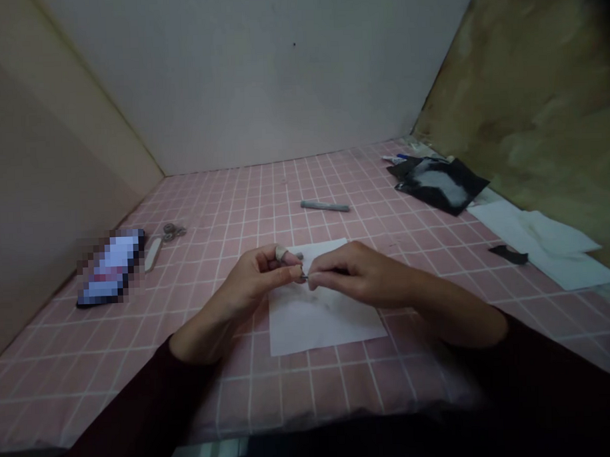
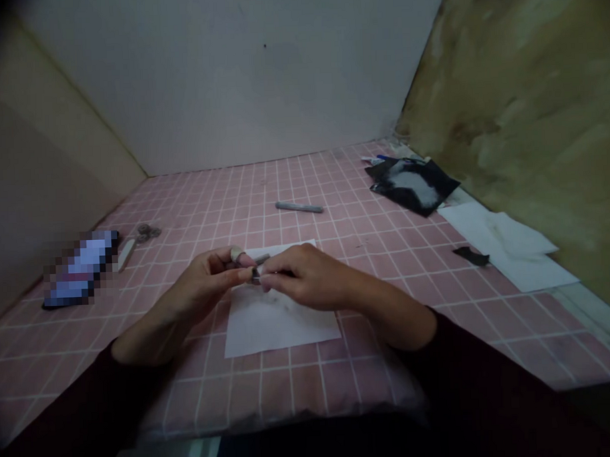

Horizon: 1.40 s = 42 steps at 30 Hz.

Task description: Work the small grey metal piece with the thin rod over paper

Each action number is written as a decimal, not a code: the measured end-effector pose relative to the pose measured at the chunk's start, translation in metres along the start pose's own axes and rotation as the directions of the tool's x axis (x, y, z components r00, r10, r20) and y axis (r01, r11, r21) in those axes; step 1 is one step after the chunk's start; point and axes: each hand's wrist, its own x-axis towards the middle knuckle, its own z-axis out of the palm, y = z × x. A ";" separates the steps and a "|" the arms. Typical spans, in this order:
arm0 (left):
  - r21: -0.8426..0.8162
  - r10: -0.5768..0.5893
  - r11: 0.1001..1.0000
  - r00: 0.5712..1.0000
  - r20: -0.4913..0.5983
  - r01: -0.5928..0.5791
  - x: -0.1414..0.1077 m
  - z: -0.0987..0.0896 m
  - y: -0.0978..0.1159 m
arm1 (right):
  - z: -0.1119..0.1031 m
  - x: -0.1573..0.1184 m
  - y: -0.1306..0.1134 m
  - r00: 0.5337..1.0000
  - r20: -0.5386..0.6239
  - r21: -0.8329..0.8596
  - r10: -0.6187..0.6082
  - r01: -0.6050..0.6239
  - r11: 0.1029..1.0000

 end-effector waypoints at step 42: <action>0.433 0.402 0.778 0.890 0.214 -0.456 -0.011 0.004 0.007 | -0.005 0.001 0.020 0.979 0.181 0.573 0.096 -0.184 0.799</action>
